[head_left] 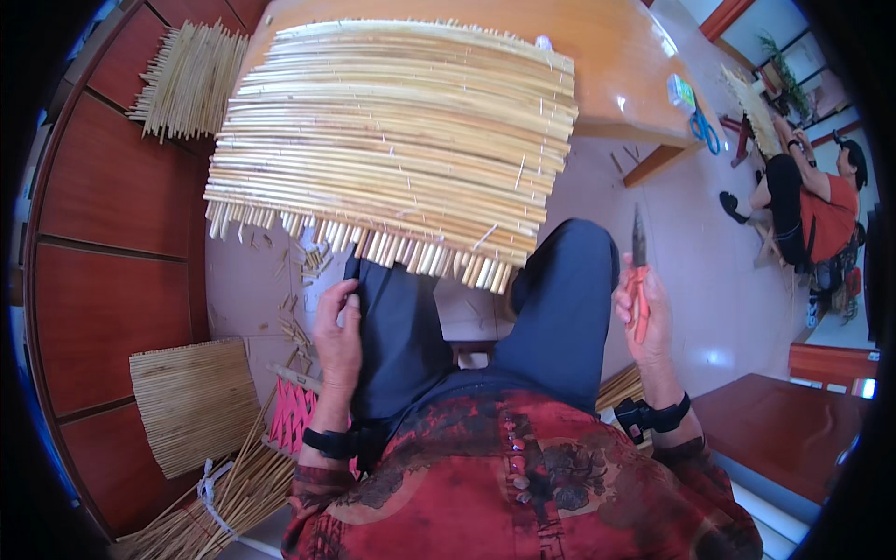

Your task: The person weaves a bamboo mat by hand and using a tool, threading string through wooden sticks and trimming the excess string with shears.

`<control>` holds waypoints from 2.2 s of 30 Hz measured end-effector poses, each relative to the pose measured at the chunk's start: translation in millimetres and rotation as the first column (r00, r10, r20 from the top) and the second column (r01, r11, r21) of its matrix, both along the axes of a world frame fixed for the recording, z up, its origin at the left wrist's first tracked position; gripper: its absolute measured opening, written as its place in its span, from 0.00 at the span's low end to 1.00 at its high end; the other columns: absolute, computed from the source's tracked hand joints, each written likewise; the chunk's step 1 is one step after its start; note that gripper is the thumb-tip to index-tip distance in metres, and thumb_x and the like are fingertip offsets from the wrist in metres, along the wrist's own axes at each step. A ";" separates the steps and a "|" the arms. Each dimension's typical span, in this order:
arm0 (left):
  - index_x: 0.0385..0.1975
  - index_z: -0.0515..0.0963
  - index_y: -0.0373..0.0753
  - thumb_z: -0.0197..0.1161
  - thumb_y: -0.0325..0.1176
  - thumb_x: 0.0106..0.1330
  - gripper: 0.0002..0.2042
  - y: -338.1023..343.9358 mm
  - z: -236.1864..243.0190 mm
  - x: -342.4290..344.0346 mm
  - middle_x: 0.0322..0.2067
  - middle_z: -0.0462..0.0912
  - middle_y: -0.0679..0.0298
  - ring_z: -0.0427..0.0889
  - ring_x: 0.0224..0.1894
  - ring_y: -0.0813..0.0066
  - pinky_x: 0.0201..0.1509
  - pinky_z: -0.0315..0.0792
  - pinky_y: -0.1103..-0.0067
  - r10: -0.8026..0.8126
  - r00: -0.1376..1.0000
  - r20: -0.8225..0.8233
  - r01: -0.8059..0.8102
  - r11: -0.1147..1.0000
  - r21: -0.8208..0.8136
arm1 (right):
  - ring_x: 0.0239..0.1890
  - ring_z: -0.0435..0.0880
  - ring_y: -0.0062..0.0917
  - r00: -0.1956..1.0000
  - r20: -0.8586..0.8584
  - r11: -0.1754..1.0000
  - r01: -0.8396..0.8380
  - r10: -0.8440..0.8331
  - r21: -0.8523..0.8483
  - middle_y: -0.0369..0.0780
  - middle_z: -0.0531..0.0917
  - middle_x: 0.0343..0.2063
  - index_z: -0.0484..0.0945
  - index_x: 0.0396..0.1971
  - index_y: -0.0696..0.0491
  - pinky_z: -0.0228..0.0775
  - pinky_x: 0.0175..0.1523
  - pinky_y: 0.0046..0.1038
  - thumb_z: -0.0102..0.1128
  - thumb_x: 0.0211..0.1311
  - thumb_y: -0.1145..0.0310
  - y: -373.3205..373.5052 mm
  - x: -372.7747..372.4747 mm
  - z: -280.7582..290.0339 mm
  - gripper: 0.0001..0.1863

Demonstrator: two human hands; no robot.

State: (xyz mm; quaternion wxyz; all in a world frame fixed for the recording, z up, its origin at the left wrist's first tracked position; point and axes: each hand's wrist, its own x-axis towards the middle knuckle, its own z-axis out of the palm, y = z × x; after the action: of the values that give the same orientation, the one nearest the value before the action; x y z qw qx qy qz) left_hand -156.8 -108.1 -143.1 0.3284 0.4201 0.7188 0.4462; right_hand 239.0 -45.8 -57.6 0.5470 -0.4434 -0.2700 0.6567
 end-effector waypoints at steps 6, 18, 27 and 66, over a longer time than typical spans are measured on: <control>0.41 0.75 0.30 0.55 0.29 0.62 0.11 -98.1 -96.4 -37.3 0.28 0.80 0.64 0.75 0.29 0.80 0.35 0.71 0.82 -0.347 0.882 0.319 0.465 0.527 -0.712 | 0.24 0.68 0.14 0.997 0.079 1.000 -0.001 0.000 0.015 0.37 0.71 0.32 0.63 0.50 0.61 0.61 0.23 0.13 0.48 0.63 0.65 15.7 -0.4 -0.9 0.19; 0.40 0.75 0.30 0.53 0.29 0.62 0.11 -31.7 -96.3 -31.4 0.28 0.80 0.63 0.76 0.28 0.79 0.33 0.72 0.81 -0.412 0.687 0.599 0.678 0.067 -0.732 | 0.25 0.66 0.15 0.958 0.245 0.988 -0.143 0.152 -0.056 0.39 0.68 0.33 0.62 0.50 0.61 0.58 0.25 0.13 0.46 0.64 0.58 74.5 1.5 -20.4 0.23; 0.40 0.76 0.30 0.52 0.29 0.63 0.11 5.9 -96.0 -26.9 0.27 0.81 0.62 0.77 0.27 0.77 0.32 0.72 0.81 -0.410 0.691 0.595 0.653 0.001 -0.757 | 0.25 0.69 0.17 0.966 0.108 0.965 -0.217 0.234 -0.150 0.39 0.69 0.33 0.61 0.52 0.60 0.61 0.23 0.16 0.49 0.63 0.57 104.8 8.3 -38.1 0.25; 0.50 0.70 0.35 0.52 0.38 0.67 0.16 51.5 57.4 119.7 0.36 0.78 0.63 0.77 0.34 0.80 0.34 0.72 0.84 -0.672 0.208 0.711 0.899 0.418 0.132 | 0.36 0.74 0.23 0.670 0.628 0.847 -0.530 0.397 0.030 0.41 0.71 0.34 0.69 0.46 0.60 0.66 0.43 0.21 0.57 0.58 0.67 -29.6 -62.7 7.0 0.18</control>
State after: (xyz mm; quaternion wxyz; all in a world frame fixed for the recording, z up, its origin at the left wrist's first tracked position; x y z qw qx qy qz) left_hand -37.1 -56.6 -85.7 0.8053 0.4779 0.2823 0.2085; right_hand 176.3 -75.4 -50.5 0.2903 -0.4834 -0.6006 0.5669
